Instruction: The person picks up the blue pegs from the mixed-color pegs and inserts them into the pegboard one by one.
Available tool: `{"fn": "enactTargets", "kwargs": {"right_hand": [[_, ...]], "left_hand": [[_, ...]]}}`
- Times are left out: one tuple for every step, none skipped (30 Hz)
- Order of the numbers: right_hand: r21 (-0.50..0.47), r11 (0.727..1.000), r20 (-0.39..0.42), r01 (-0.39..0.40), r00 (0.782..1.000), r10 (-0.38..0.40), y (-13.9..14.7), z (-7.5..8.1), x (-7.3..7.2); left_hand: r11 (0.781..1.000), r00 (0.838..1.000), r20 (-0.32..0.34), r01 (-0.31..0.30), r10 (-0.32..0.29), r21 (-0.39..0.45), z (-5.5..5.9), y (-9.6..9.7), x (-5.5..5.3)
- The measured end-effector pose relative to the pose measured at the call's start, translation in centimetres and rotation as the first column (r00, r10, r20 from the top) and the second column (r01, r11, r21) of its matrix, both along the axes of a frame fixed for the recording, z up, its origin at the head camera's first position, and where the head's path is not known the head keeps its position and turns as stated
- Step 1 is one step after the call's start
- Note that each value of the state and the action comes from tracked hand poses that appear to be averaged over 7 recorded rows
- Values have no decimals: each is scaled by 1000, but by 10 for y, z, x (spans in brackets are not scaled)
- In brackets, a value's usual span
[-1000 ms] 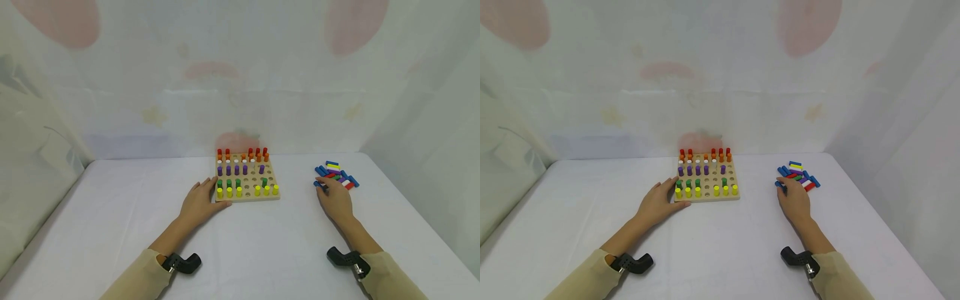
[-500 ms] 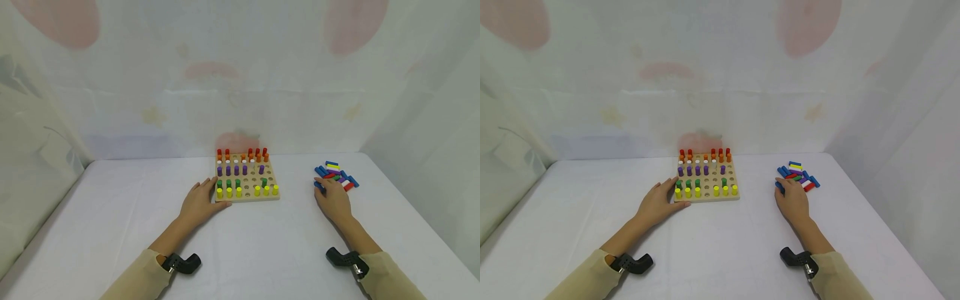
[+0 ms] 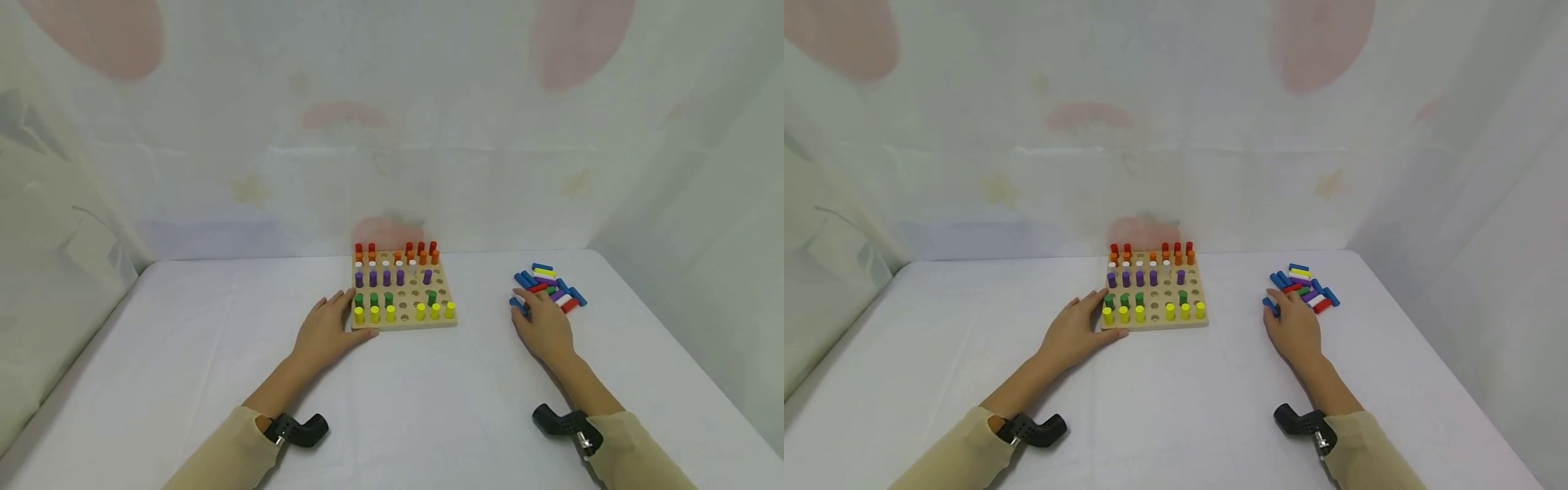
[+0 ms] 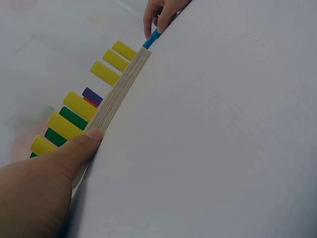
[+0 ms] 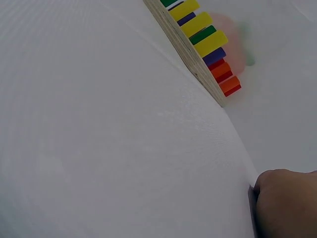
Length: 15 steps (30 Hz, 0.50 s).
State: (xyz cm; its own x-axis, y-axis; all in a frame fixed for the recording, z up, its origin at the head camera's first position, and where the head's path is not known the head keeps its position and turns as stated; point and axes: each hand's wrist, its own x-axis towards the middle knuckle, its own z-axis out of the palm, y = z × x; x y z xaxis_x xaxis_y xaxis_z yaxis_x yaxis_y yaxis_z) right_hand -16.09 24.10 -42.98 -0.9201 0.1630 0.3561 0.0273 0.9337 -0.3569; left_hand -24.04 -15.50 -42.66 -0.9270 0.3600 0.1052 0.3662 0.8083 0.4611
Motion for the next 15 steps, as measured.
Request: {"fn": "enactTargets", "kwargs": {"right_hand": [[8, 1000, 1, -6, 1000, 6, 0, 0, 0], [18, 1000, 1, -11, 1000, 11, 0, 0, 0], [25, 1000, 2, -16, 1000, 16, 0, 0, 0], [30, 999, 2, -22, 1000, 22, 0, 0, 0], [31, 999, 2, -27, 1000, 27, 0, 0, 0], [32, 999, 0, -28, 1000, 28, -1, 0, -1], [31, 999, -2, -30, 1000, 30, -1, 0, -1], [30, 999, -4, -30, 1000, 30, -1, 0, -1], [28, 999, -6, -30, 1000, 30, -1, 0, -1], [27, 999, -8, -30, 1000, 30, -1, 0, 0], [25, 999, -9, -29, 1000, 29, -1, -1, 0], [21, 999, -11, -28, 1000, 28, -2, -1, 0], [17, 999, -14, -28, 999, 28, -2, 0, 0], [13, 1000, -17, -27, 999, 28, -2, 0, 0], [9, 1000, -20, -27, 999, 27, -2, 0, 1]], "left_hand": [[1000, 1000, 2, -1, 1, -1, 0, 0, 0], [1000, 1000, 3, -3, 3, -2, 0, 0, 0], [1000, 1000, 4, -4, 4, -3, 0, 0, 0], [1000, 1000, 5, -5, 5, -3, -1, 0, 0], [1000, 1000, 6, -5, 5, -4, -1, 0, 0], [1000, 1000, 5, -5, 5, -5, -1, 0, -1], [1000, 1000, 5, -5, 5, -5, -1, 0, -1], [1000, 1000, 4, -4, 4, -5, -1, 0, -1], [1000, 1000, 4, -4, 4, -6, -1, 0, -1], [1000, 1000, 3, -4, 4, -7, -1, 0, -1], [1000, 1000, 1, -2, 2, -7, -1, 0, -1], [1000, 1000, -2, 0, 0, -7, -1, 0, -1], [1000, 1000, -3, 1, -1, -6, -1, 0, -1], [1000, 1000, -5, 3, -3, -5, -1, 0, -1], [1000, 1000, -4, 3, -3, -4, 0, 0, 0]]}}
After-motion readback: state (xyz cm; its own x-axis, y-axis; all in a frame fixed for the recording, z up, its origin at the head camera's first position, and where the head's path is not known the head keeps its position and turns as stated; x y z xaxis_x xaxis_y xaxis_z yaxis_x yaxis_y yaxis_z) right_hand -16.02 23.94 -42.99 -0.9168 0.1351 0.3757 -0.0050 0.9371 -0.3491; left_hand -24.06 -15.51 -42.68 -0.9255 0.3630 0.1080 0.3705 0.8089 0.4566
